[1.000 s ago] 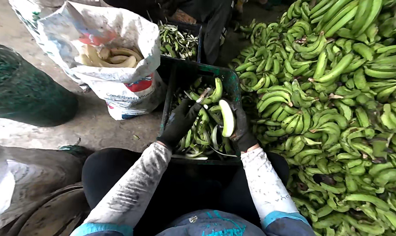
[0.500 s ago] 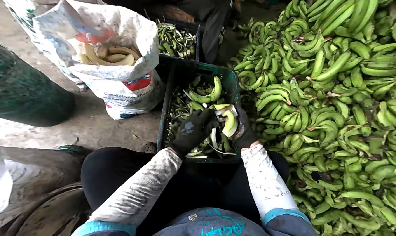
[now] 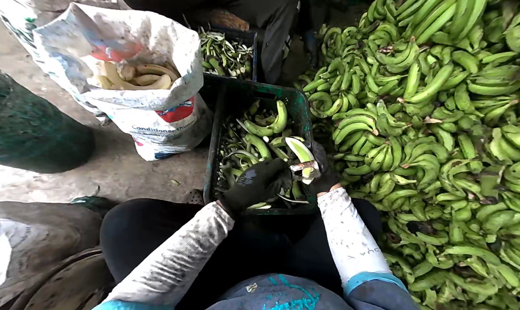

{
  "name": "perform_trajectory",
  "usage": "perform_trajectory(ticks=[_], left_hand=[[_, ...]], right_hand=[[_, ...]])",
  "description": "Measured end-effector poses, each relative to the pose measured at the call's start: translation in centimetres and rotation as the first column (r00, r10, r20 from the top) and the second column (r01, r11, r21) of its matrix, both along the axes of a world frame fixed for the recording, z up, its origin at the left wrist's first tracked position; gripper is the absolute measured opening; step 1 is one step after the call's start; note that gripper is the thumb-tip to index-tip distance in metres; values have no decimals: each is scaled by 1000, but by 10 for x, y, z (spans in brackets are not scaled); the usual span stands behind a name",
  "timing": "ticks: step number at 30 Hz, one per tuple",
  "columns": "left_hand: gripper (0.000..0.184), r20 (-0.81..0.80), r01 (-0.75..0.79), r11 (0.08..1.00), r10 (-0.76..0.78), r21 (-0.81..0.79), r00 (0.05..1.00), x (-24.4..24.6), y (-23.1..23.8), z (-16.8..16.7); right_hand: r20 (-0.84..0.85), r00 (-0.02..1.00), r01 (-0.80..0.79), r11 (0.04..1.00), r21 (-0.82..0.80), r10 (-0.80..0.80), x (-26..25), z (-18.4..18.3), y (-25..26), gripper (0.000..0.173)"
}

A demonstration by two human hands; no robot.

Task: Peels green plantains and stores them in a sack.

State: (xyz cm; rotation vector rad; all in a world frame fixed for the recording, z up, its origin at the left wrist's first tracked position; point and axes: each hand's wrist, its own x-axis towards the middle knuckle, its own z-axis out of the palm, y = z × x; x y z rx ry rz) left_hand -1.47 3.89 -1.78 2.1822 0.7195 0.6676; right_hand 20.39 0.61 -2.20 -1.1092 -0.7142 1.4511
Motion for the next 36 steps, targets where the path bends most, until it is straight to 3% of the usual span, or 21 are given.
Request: perform_trajectory(ticks=[4, 6, 10, 13, 17, 19, 22, 25, 27, 29, 31, 32, 33, 34, 35, 36], left_hand=[[31, -98, -232, 965, 244, 124, 965, 5, 8, -14], [31, -109, -390, 911, 405, 137, 908, 3, 14, -15], [37, 87, -564, 826, 560, 15, 824, -24, 36, 0], [43, 265, -597, 779, 627, -192, 733, -44, 44, 21], [40, 403, -375, 683, 696, -626, 595, -67, 29, 37], [37, 496, -208, 662, 701, -720, 513, -72, 27, 32], [43, 499, 26, 522, 798, -852, 339, -67, 28, 26], [47, 458, 117, 444, 836, -888, 302, -55, 28, 11], [48, 457, 161, 428, 833, -889, 310, -45, 29, 3], [41, 441, 215, 392, 852, -894, 283, -38, 31, 4], [36, 403, 258, 339, 878, -904, 259, -34, 31, 11], [36, 401, 267, 334, 878, -904, 260, -34, 32, 13], [37, 405, 268, 336, 875, -903, 266, -35, 32, 15], [37, 415, 271, 345, 868, -899, 271, -35, 31, 17], [37, 428, 269, 359, 863, -894, 269, -36, 31, 18], [36, 433, 270, 364, 860, -891, 269, -36, 30, 18]], right_hand=[[-46, 995, -91, 996, 17, 92, -7, -8, 3, 29], [-61, 997, -46, 999, -23, 44, -11, -7, 6, 32], [91, 994, 67, 996, -54, -62, -8, 4, 1, 29], [117, 972, 218, 967, -132, -203, -5, 6, 13, 30], [159, 906, 411, 906, -105, -393, -15, -23, 32, 26], [155, 884, 460, 879, -126, -440, -30, -51, 41, 32], [237, 898, 419, 885, -204, -371, -69, -61, 53, 38], [230, 931, 326, 930, -170, -284, -106, -29, 92, 38], [101, 985, 145, 986, -81, -137, -122, 15, 124, 38], [-67, 993, 101, 995, 8, -101, -144, 63, 176, 28], [40, 997, 67, 993, 97, -72, -152, 92, 212, 27], [218, 973, 44, 989, 140, -74, -149, 97, 222, 30], [431, 899, 9, 988, 155, -76, -142, 96, 227, 37], [683, 728, -69, 984, 162, -61, -129, 90, 227, 42], [907, 418, -169, 976, 141, -59, -112, 79, 228, 42], [990, 130, -225, 971, 76, -48, -94, 63, 229, 40]])
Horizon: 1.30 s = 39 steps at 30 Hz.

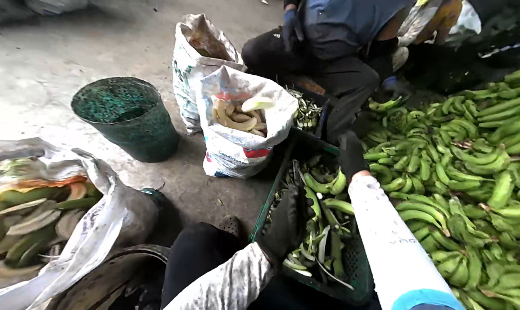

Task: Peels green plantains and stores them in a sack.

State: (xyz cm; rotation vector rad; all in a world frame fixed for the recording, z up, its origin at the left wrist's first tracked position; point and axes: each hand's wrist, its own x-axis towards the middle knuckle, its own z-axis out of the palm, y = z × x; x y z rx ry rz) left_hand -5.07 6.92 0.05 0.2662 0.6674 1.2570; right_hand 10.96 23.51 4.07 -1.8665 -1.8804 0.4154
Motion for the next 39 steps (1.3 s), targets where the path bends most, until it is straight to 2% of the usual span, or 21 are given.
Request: perform_trajectory(ticks=[1, 2, 4, 6, 8, 10, 13, 16, 17, 19, 20, 22, 23, 26, 30, 32, 35, 37, 39], left_hand=[[35, 2, 6, 1000, -6, -2, 1000, -1, 0, 1], [35, -4, 16, 1000, -16, -3, 1000, -1, -1, 2], [35, -47, 40, 999, -40, -11, 998, -1, -5, 6], [36, -93, 65, 998, -66, -20, 993, 0, -8, 10], [36, -116, 118, 993, -119, -18, 986, 0, -8, 11], [35, -172, 183, 982, -174, 40, 970, 4, -6, 12], [32, -346, 292, 944, -225, 156, 911, 15, -6, 7], [38, -483, 429, 894, -321, 130, 815, 23, -10, 3], [41, -523, 468, 875, -343, 123, 780, 23, -12, 2], [41, -635, 503, 851, -304, 154, 710, 22, -17, 0], [41, -690, 513, 841, -268, 173, 672, 21, -18, 0], [43, -763, 545, 815, -220, 199, 607, 19, -17, -2], [42, -775, 548, 810, -204, 210, 599, 20, -16, -5], [43, -773, 542, 808, -186, 230, 606, 28, -11, -17], [40, -647, 500, 817, -219, 288, 730, 39, -16, -26], [39, -598, 457, 805, -164, 379, 785, 47, -25, -16], [40, -546, 360, 778, -26, 515, 837, 58, -43, 22], [39, -593, 390, 814, -71, 429, 802, 65, -51, 25], [40, -681, 546, 820, -301, 173, 668, 65, -54, -6]], right_hand=[[128, 991, 43, 997, -59, -35, 15, -18, 1, 40], [147, 984, 125, 981, -146, -104, 30, -37, 1, 42], [28, 954, 291, 903, -315, -297, 53, -70, 0, 56], [-120, 886, 368, 835, -409, -449, 72, -102, 1, 69], [-188, 842, 380, 804, -457, -505, 82, -125, 2, 74], [-211, 827, 389, 800, -457, -522, 91, -136, 3, 68], [-181, 864, 365, 834, -414, -469, 100, -146, -2, 61], [-193, 887, 354, 885, -303, -420, 94, -137, -16, 61], [-307, 852, 348, 897, -273, -424, 90, -130, -23, 62], [-553, 709, 338, 899, -279, -438, 84, -117, -39, 62], [-622, 652, 323, 901, -290, -433, 82, -109, -50, 59], [-670, 629, 287, 919, -270, -393, 76, -86, -80, 50], [-681, 624, 300, 922, -244, -383, 71, -74, -96, 50], [-703, 618, 339, 926, -165, -352, 58, -46, -136, 67], [-757, 622, 334, 942, 24, -201, 45, -27, -169, 68], [-736, 657, 368, 921, 125, -163, 43, -22, -179, 67], [-715, 693, 370, 897, 243, -92, 46, -21, -190, 65], [-739, 671, 365, 895, 256, -63, 48, -16, -198, 64], [-810, 585, 358, 908, 217, -37, 49, -4, -207, 64]])
